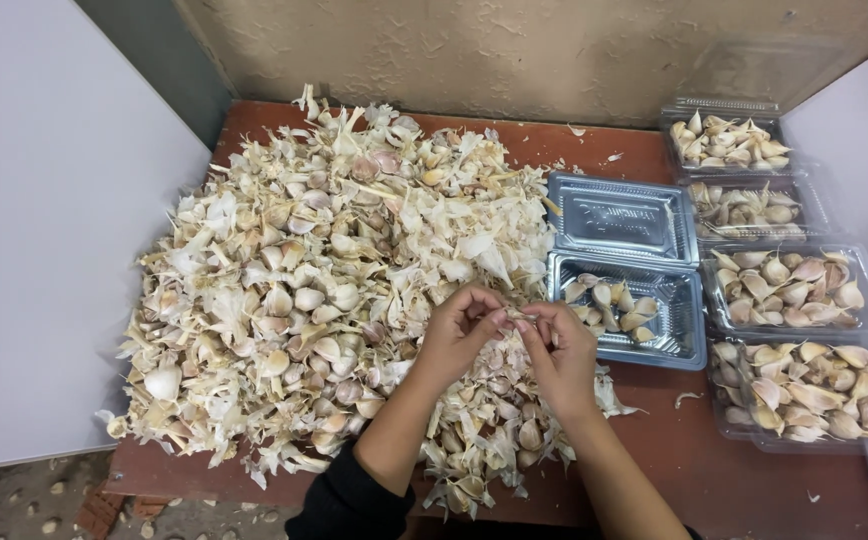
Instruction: Sorting garlic cloves into plastic containers from a large pile of bulbs
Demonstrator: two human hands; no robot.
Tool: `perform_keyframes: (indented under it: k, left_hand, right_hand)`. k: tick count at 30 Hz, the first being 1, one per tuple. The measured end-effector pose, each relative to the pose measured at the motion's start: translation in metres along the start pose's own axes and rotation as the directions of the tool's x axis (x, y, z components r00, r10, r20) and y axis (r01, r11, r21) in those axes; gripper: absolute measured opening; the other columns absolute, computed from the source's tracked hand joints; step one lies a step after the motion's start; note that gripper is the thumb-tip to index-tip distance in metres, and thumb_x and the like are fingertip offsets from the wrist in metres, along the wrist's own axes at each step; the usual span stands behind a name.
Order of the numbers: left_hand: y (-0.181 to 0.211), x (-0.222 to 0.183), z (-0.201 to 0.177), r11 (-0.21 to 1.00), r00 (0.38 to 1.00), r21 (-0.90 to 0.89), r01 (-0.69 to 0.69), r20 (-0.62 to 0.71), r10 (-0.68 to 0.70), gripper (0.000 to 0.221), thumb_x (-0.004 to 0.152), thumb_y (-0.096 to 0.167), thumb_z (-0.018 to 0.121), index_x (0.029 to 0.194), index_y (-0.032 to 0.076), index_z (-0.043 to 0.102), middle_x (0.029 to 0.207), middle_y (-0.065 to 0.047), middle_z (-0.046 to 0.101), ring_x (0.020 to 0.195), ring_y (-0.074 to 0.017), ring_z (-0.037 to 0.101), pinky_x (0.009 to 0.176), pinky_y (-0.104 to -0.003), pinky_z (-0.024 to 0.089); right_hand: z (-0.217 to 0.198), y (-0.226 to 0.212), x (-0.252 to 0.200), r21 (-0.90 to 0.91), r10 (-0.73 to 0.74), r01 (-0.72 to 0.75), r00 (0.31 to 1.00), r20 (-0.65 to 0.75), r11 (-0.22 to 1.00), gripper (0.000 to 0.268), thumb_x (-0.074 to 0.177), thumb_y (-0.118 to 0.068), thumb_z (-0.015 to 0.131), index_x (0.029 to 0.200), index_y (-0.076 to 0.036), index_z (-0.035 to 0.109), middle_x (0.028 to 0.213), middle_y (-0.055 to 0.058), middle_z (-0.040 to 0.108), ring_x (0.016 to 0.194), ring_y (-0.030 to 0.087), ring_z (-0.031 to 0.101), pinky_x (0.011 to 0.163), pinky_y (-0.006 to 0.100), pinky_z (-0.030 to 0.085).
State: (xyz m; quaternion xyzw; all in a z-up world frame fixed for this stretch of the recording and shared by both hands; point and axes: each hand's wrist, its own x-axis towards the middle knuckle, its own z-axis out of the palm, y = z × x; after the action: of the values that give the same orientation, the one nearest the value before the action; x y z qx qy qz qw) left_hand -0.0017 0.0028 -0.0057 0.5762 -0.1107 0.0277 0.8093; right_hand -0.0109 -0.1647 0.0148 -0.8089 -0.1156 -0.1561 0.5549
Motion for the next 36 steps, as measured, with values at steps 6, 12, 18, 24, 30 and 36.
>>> perform_keyframes:
  k: [6,12,18,24,30,36]
  left_hand:
    - [-0.010,0.003,-0.008,1.000,0.997,0.015,-0.024,0.068,0.023,0.009,0.099,0.005,0.065,0.095,-0.003,0.060,0.098,-0.014,0.064,0.087,-0.0199,0.071,0.073,-0.034,0.065]
    - [-0.013,-0.001,-0.006,0.991,0.997,-0.120,0.051,0.061,-0.044,0.008,0.104,0.006,0.056,0.100,0.000,0.053,0.103,-0.013,0.063,0.091,-0.0169,0.070,0.080,-0.032,0.065]
    - [-0.023,-0.001,-0.014,0.998,0.999,0.056,0.035,0.002,-0.035,0.015,0.090,-0.004,0.070,0.090,0.001,0.056,0.087,-0.015,0.067,0.074,-0.0186,0.072,0.065,-0.029,0.063]
    - [0.008,-0.001,0.002,0.982,0.999,0.188,-0.014,-0.031,0.020,0.021,0.091,0.015,0.078,0.109,0.007,0.071,0.100,-0.010,0.075,0.099,-0.0185,0.070,0.082,-0.033,0.058]
    - [0.003,-0.006,0.003,0.988,0.998,0.152,0.037,-0.054,-0.029,0.028,0.081,0.006,0.085,0.105,0.001,0.073,0.090,-0.012,0.075,0.080,-0.0150,0.069,0.072,-0.028,0.058]
    - [0.009,0.001,-0.002,0.968,0.996,0.251,-0.032,-0.077,0.053,0.018,0.078,0.007,0.088,0.095,0.007,0.081,0.085,-0.010,0.076,0.075,-0.0128,0.072,0.067,-0.024,0.058]
  right_hand:
    - [0.001,0.016,0.003,-0.059,-0.132,0.139,0.986,0.104,0.989,0.015,0.091,-0.011,0.072,0.106,-0.010,0.076,0.061,0.005,0.046,0.056,0.023,0.053,0.062,0.035,0.048]
    - [0.003,-0.018,0.005,0.363,0.106,-0.124,0.992,0.071,0.924,0.017,0.098,-0.004,0.062,0.113,-0.001,0.069,0.074,0.001,0.056,0.067,0.004,0.046,0.063,0.024,0.042]
    - [-0.004,0.000,0.008,0.777,0.369,-0.394,0.902,0.224,0.491,0.018,0.103,-0.015,0.055,0.118,-0.005,0.056,0.072,-0.009,0.036,0.060,0.001,0.037,0.049,0.013,0.031]
    - [-0.001,0.016,0.004,0.790,0.388,-0.475,0.861,0.328,0.387,0.016,0.106,-0.020,0.052,0.119,-0.012,0.051,0.073,-0.007,0.032,0.061,0.003,0.039,0.046,0.013,0.027]
    - [0.011,0.005,-0.003,0.657,0.358,-0.476,0.878,0.318,0.585,0.015,0.108,-0.013,0.042,0.120,-0.009,0.049,0.074,-0.003,0.034,0.060,0.007,0.036,0.046,0.017,0.029]
    - [0.003,0.001,0.004,0.322,0.140,-0.201,0.969,0.204,0.925,0.020,0.100,-0.007,0.058,0.119,0.000,0.060,0.093,0.018,0.072,0.079,0.019,0.074,0.065,0.026,0.052]
